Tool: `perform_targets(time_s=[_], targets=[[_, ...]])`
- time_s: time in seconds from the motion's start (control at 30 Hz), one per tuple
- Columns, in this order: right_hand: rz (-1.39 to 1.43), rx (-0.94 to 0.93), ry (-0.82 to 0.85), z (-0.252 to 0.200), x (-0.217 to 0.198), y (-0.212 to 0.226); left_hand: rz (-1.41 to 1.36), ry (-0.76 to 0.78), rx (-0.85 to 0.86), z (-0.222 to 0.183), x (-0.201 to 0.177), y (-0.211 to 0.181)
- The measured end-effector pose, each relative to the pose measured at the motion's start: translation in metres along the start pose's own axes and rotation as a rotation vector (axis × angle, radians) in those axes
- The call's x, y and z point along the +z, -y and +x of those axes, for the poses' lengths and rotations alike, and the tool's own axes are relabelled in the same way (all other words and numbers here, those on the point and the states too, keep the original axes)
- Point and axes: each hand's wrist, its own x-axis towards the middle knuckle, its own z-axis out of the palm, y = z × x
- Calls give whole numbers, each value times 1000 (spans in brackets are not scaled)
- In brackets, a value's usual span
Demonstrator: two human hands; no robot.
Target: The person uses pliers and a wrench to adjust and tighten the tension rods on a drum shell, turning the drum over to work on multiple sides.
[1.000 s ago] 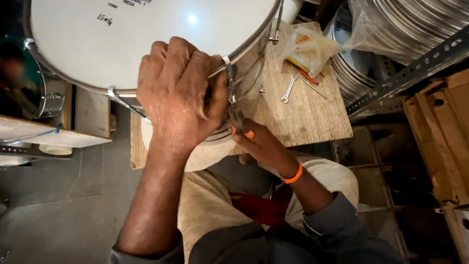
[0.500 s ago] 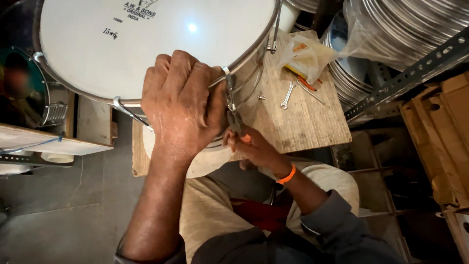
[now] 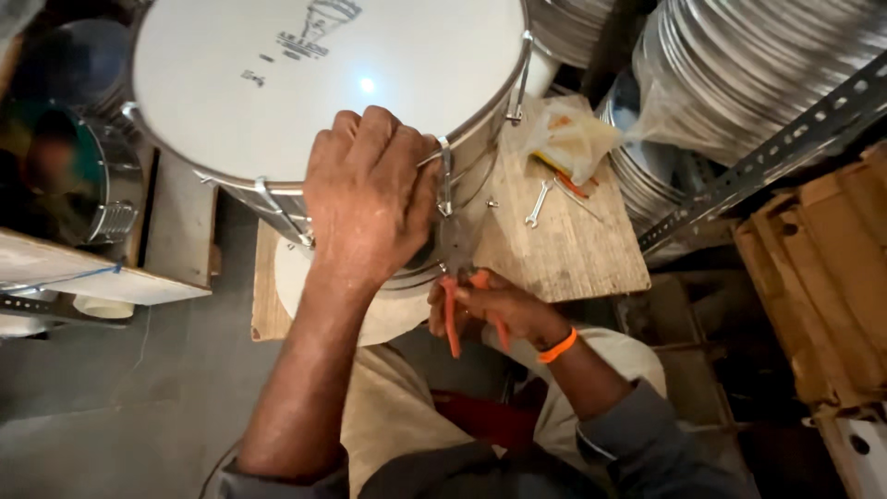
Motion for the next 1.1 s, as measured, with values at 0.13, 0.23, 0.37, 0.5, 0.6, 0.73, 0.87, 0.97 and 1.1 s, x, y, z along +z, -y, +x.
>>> perform_targets(time_s=[0.13, 0.23, 0.37, 0.5, 0.6, 0.73, 0.87, 0.97, 1.1], targets=[[-92, 178, -373, -35, -35, -80, -138, -103, -23, -30, -8, -20], [-279, 150, -740, -68, -68, -131, -389, -19, -118, -85, -21, -47], [-945, 195, -849, -114, -118, -123, -720, 235, -367, -121, -35, -65], [-1334, 196, -1011, -131, -151, -99, -908, 434, -507, -123, -45, -69], [-1375, 431, -1072, -117, -189, -83, -990, 528, -542, -143, -65, -70], [-1453, 719, -1093, -87, -194, -43, -994, 567, -578, -166, -103, -64], [-1442, -175, -1004, -57, -116, 25, -971, 551, -592, -182, -141, -68], [-1449, -485, -1042, -34, -32, 86, -1042, 573, -544, -181, -142, -70], [-1733, -808, -768, -6, 65, 149, -1088, 608, -500, -185, -129, -58]])
